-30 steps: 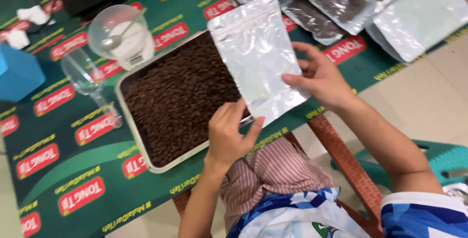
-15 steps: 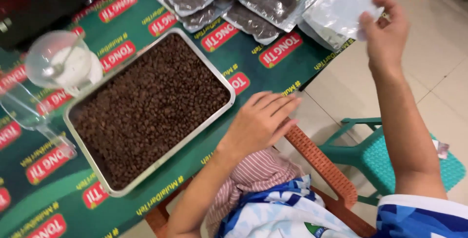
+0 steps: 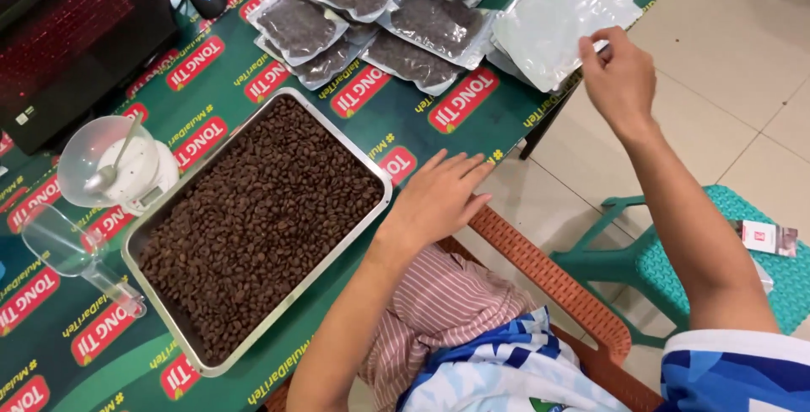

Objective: Preparing and inspecting empty coffee bags for filling over a tray of roasted coffee beans.

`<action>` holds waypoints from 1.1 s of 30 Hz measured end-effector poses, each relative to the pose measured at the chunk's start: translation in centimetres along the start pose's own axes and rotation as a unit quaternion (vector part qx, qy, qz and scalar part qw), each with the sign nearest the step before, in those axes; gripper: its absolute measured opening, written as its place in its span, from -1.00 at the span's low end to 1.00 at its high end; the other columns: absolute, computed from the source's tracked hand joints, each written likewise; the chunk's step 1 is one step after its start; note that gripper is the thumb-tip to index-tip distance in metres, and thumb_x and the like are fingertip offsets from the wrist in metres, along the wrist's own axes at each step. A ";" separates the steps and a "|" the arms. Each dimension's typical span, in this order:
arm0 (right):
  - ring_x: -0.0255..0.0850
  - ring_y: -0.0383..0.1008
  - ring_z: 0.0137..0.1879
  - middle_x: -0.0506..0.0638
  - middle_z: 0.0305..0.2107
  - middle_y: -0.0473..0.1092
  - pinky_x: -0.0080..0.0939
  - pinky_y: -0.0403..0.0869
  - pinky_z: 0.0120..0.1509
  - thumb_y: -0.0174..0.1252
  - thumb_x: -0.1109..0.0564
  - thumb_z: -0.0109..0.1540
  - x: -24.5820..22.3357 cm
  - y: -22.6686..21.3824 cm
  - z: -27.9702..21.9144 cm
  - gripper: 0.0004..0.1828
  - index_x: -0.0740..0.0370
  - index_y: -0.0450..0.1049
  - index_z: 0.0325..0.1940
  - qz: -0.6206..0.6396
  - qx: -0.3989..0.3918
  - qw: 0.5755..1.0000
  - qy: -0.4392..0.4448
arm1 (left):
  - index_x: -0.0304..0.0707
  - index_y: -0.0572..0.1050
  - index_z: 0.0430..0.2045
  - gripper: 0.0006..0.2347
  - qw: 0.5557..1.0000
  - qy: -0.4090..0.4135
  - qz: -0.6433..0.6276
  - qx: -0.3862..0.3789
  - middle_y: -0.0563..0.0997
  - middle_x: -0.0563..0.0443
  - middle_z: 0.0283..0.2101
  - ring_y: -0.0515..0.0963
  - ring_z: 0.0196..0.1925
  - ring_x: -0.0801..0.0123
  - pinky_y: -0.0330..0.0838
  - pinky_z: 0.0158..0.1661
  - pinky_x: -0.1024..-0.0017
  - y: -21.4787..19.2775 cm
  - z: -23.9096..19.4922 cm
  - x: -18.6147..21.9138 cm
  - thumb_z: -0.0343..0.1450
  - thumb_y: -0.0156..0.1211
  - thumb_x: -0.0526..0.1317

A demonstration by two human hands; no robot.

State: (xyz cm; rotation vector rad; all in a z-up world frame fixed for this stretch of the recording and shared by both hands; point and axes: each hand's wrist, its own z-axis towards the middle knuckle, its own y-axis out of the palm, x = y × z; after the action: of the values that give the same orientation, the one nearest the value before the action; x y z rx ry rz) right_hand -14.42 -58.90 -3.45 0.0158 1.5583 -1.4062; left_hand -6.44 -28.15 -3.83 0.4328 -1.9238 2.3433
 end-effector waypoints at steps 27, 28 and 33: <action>-0.09 0.30 -0.14 0.00 -0.36 0.43 -0.07 0.24 0.11 0.10 0.10 0.28 -8.3 14.6 0.8 -0.91 0.04 0.51 -0.28 -0.510 0.158 0.731 -0.425 | -0.21 0.41 0.23 -0.49 0.993 -0.065 0.092 0.030 0.11 -0.27 0.51 0.11 0.53 -0.17 0.06 0.40 -0.15 -4.7 -8.8 -1.9 0.44 0.18 0.07; -0.09 0.30 -0.14 0.00 -0.36 0.43 -0.07 0.24 0.11 0.10 0.10 0.28 -8.4 14.4 0.8 -0.91 0.04 0.51 -0.28 -0.510 0.156 0.729 -0.430 | -0.21 0.41 0.23 -0.49 0.993 -0.070 0.090 0.032 0.11 -0.27 0.51 0.11 0.53 -0.17 0.06 0.40 -0.15 -4.6 -8.8 -1.6 0.44 0.18 0.07; -0.23 0.38 -0.21 -0.12 -0.49 0.49 -0.21 0.24 0.15 0.26 -0.03 0.37 -8.4 13.3 0.5 -0.72 -0.05 0.40 -0.41 -0.494 0.162 0.715 -0.467 | -0.24 0.48 0.16 -0.52 0.990 -0.047 0.117 0.059 0.27 -0.24 0.45 0.19 0.50 -0.12 0.03 0.44 -0.11 -4.9 -9.1 -1.5 0.43 0.23 0.05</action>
State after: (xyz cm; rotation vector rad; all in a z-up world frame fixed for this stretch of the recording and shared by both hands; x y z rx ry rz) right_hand -2.05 -50.17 -7.79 -1.2936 0.3516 -1.9746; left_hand -5.30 -18.13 -1.11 0.3485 -1.9811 2.6377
